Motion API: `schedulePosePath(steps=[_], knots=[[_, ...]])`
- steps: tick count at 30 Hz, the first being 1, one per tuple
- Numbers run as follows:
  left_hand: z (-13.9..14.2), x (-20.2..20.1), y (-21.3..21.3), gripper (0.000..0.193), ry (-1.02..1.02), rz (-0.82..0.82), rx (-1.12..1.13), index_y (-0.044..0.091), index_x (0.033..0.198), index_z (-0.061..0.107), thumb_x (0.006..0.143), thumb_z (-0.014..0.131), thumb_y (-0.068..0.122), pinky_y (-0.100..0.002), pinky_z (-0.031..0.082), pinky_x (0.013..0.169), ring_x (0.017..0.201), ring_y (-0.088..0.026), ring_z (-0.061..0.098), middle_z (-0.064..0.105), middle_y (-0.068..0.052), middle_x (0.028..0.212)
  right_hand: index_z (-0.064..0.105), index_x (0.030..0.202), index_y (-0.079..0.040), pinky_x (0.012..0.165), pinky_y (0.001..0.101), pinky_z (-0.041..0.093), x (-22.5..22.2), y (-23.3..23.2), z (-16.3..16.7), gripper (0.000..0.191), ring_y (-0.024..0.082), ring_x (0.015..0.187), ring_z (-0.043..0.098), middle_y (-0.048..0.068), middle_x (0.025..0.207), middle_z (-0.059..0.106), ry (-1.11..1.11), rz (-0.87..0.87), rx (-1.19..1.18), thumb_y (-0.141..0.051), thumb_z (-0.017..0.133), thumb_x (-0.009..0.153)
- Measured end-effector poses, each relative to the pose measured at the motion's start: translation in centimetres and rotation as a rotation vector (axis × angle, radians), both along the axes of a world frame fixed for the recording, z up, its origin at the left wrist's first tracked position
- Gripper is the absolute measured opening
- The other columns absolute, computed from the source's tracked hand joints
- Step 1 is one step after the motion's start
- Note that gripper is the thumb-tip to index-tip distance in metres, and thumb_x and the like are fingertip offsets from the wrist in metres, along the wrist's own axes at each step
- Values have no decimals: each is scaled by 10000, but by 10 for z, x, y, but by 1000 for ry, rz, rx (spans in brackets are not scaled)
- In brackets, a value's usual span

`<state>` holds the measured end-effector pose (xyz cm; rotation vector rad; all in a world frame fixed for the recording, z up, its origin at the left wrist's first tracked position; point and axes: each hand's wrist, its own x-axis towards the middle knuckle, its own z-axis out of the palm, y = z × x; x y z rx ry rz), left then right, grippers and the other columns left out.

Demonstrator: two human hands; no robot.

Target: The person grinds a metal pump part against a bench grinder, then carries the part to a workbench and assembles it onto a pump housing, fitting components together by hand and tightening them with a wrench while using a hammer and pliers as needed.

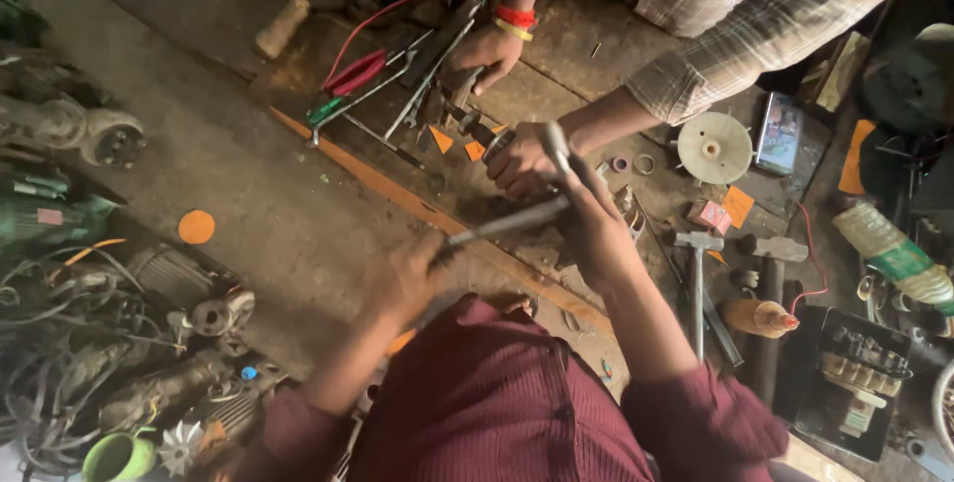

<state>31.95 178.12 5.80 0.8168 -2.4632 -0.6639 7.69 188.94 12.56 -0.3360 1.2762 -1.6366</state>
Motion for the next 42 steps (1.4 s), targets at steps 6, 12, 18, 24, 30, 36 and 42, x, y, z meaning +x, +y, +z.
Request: schedulePosePath(steps=[6, 12, 18, 24, 30, 36, 42], knots=[[-8, -6, -82, 371, -156, 279, 77, 105, 990, 662, 960, 679, 475, -550, 488, 626, 738, -439, 676, 687, -187, 736, 332, 1636, -170, 821, 309, 482, -1, -63, 8, 597, 150, 975, 560, 65, 1175, 592, 239, 141, 223, -360, 424, 1078], [-43, -29, -242, 463, -222, 387, 38, 115, 1056, 685, 1028, 576, 564, -594, 506, 660, 807, -480, 681, 719, -226, 841, 360, 1574, -52, 897, 316, 534, -3, -6, 11, 556, 163, 1090, 654, 95, 1311, 608, 418, -87, 141, -286, 461, 1080], [-79, -58, -343, 379, -442, 284, -9, 110, 1138, 654, 1083, 559, 473, -604, 507, 715, 829, -498, 671, 711, -230, 879, 485, 1432, 13, 859, 307, 541, 30, 62, -13, 402, 178, 936, 663, 138, 1159, 679, 431, -705, 335, -266, 413, 1151], [-51, -69, -318, 332, -272, 63, -323, 105, 1206, 610, 978, 650, 342, -526, 524, 779, 991, -461, 654, 667, -260, 1126, 536, 1377, 14, 810, 310, 537, 90, 63, -31, 369, 158, 911, 667, 111, 1145, 697, 580, -836, 711, -246, 471, 1123], [-67, -113, -195, 539, -464, -525, 1408, 113, 1238, 677, 954, 617, 566, -391, 484, 1022, 1186, -262, 644, 759, -96, 1169, 579, 1360, -39, 885, 341, 563, 118, 18, -40, 352, 216, 1054, 696, 117, 1197, 684, 880, -710, 870, -192, 621, 1045], [-103, -171, -149, 405, 420, 134, 2203, 200, 1131, 681, 878, 685, 517, -436, 492, 1031, 1165, -232, 616, 738, 3, 1070, 579, 1383, -65, 1016, 449, 494, 116, -7, -16, 488, 354, 1220, 594, 175, 1334, 596, 1172, -565, 1029, -151, 744, 932], [-117, -178, -143, 219, 748, -107, 2266, 156, 826, 617, 909, 730, 323, -447, 484, 1059, 1186, -266, 603, 623, 8, 819, 555, 1397, -70, 1057, 465, 463, 106, -12, -9, 523, 381, 1276, 555, 171, 1383, 570, 1243, -515, 967, -149, 756, 920]])
